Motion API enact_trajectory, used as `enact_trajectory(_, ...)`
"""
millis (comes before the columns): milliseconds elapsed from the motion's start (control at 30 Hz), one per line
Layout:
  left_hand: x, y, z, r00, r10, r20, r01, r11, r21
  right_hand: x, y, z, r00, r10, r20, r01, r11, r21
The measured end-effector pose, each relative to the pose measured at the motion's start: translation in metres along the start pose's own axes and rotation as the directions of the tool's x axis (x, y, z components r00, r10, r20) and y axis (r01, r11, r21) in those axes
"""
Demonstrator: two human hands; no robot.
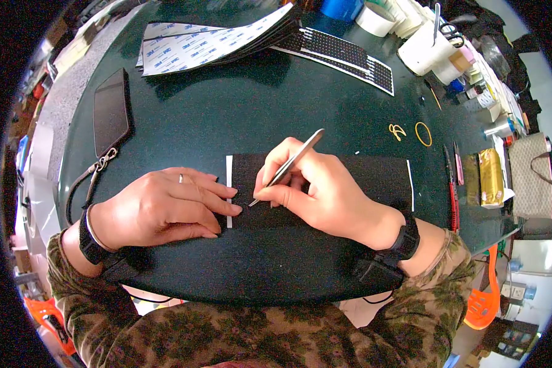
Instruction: The person uses a pen to mark a black material, peels a white strip from it with tweezers, and then uses the tweezers to pick out small pieces from the material. Finally, they pick up a new piece of material and use the tweezers to peel another strip of tape.
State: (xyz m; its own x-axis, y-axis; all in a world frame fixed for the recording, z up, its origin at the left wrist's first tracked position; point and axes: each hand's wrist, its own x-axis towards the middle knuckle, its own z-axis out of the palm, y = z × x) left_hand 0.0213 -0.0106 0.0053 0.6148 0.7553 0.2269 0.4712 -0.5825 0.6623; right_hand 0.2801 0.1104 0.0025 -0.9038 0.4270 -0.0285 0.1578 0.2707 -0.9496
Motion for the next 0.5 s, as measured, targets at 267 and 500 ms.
enact_trajectory(267, 0.0001, 0.0000, 0.0007, 1.000, 0.004, -0.004, -0.004, 1.000, -0.007, -0.0017, 0.0063, -0.0009, 0.991, -0.127, 0.035, 0.130, 0.985, -0.115)
enact_trajectory(500, 0.0002, -0.0012, 0.0007, 1.000, 0.011, -0.012, -0.011, 1.000, -0.004, -0.0011, 0.0056, 0.0010, 0.979, -0.195, 0.062, 0.203, 0.963, -0.176)
